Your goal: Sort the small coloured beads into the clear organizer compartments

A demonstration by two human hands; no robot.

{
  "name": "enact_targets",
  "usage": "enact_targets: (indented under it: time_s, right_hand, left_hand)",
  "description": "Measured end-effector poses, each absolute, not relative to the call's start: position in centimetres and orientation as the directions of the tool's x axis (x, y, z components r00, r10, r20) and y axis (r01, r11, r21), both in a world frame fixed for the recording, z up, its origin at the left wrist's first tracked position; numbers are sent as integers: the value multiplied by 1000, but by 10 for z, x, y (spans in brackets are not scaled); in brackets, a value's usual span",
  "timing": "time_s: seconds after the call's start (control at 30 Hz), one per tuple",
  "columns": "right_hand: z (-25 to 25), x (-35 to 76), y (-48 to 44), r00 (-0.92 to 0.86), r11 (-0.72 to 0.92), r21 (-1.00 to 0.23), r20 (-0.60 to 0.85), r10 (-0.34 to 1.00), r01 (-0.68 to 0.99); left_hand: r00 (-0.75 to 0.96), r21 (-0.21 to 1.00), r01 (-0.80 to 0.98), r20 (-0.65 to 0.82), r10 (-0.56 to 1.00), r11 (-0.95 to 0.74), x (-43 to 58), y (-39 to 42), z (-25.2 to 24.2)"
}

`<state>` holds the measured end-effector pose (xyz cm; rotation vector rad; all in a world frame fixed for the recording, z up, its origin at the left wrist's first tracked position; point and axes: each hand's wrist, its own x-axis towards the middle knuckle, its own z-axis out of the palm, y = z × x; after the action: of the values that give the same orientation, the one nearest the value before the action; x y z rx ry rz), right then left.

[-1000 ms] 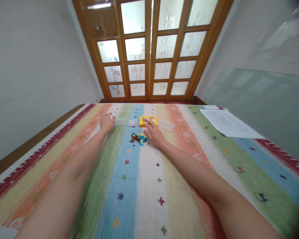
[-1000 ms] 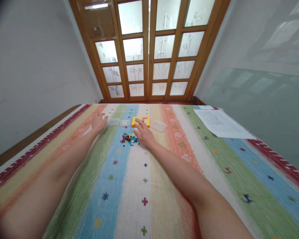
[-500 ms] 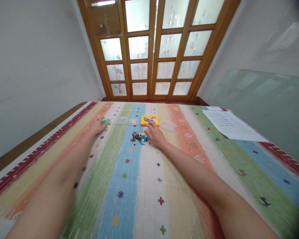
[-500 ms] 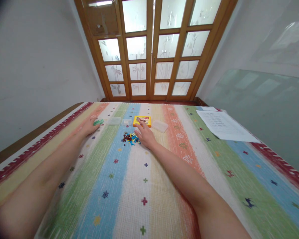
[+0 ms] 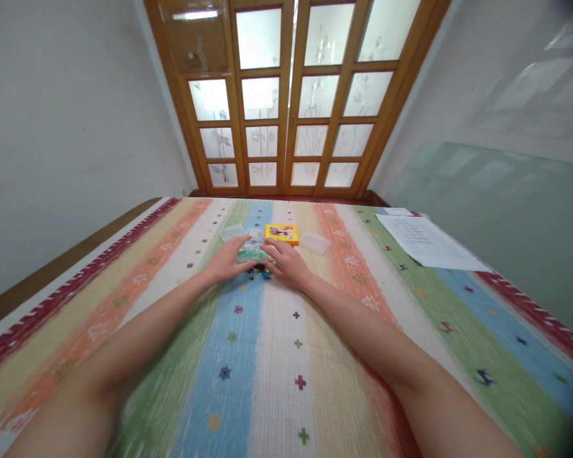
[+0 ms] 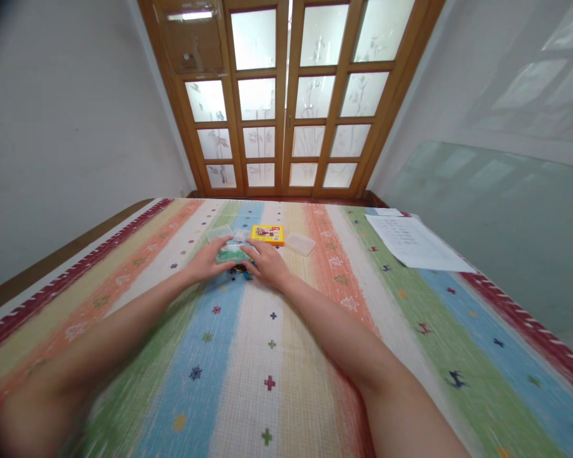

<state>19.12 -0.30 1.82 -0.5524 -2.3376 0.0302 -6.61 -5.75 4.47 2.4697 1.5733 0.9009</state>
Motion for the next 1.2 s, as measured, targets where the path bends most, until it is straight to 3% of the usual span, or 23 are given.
enact_targets:
  time_s: [0.27, 0.47, 0.63, 0.8, 1.2]
  right_hand:
    - [12, 193, 2, -708, 922, -228, 592, 386, 312]
    - [7, 194, 9, -567, 815, -333, 593, 572, 474]
    - [4, 196, 16, -530, 811, -320, 630, 568, 490]
    - [-1, 196, 20, -442, 778, -337, 673, 593, 531]
    - [2, 201, 17, -442, 865, -300, 764, 470, 402]
  left_hand:
    - [173, 529, 726, 479, 860, -440, -17, -57, 31]
    - [212, 578, 666, 460, 862, -472, -13, -59, 21]
    - [211, 611, 627, 464, 860, -483, -26, -56, 28]
    - [389, 421, 667, 506, 770, -614, -40, -58, 41]
    - [718, -64, 657, 354, 599, -751, -55, -63, 77]
